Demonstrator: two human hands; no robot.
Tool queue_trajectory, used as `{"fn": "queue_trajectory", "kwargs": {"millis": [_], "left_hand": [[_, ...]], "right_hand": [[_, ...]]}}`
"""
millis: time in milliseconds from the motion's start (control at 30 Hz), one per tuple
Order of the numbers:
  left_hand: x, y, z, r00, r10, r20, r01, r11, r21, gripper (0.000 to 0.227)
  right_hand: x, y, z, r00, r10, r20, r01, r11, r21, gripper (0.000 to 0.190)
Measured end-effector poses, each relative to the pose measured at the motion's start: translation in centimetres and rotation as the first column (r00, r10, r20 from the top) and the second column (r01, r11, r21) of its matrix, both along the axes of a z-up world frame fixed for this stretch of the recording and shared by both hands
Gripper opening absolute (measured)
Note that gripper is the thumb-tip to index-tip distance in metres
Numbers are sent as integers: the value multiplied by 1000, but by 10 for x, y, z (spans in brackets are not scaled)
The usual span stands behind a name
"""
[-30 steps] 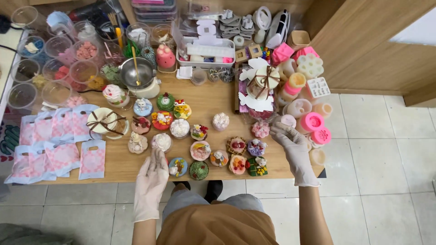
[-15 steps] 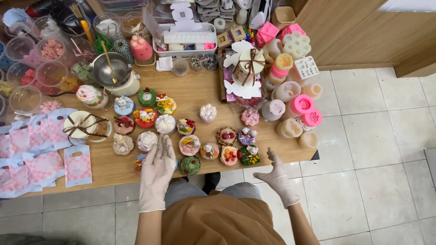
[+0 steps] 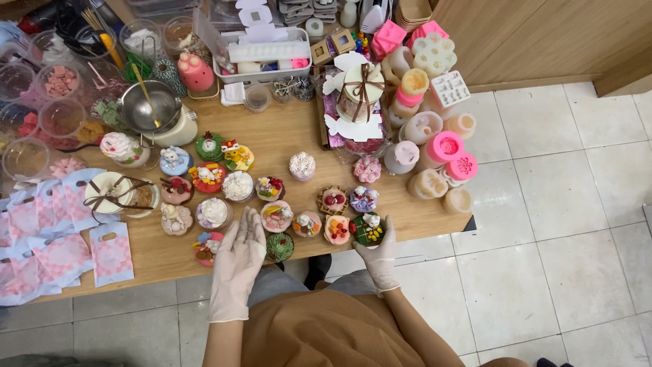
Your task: The person wearing gloves places packaged jar candles and various decorative dessert-shaped candles onto the glass shelves of a wooden display cabinet by hand, then handles and rearranges small candle figurines on the table.
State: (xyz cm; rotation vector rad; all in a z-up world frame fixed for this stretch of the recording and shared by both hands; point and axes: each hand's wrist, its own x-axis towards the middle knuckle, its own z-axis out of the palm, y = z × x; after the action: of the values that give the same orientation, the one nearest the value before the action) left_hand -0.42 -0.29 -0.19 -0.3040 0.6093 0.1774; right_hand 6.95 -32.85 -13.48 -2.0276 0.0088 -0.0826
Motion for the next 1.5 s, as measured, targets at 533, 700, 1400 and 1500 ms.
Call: {"fn": "queue_trajectory", "kwargs": {"millis": [533,700,1400,1500], "left_hand": [[2,-3,2,997,-7,-75,10,999,36,34],[4,-9,5,996,-57,-68,62,995,77,35],[156,-141,37,741,-575,347,469,813,346,49],[185,-129,76,697,-553,456,393,827,403,46]], "right_hand": [[-5,12,23,988,-84,-127,103,984,148,113],[-8,6,32,975,-102,-200,122,988,91,109],[74,48,266,993,16,119,-30,993,113,108],[95,71,297,989,-9,145,-10,991,133,111]]}}
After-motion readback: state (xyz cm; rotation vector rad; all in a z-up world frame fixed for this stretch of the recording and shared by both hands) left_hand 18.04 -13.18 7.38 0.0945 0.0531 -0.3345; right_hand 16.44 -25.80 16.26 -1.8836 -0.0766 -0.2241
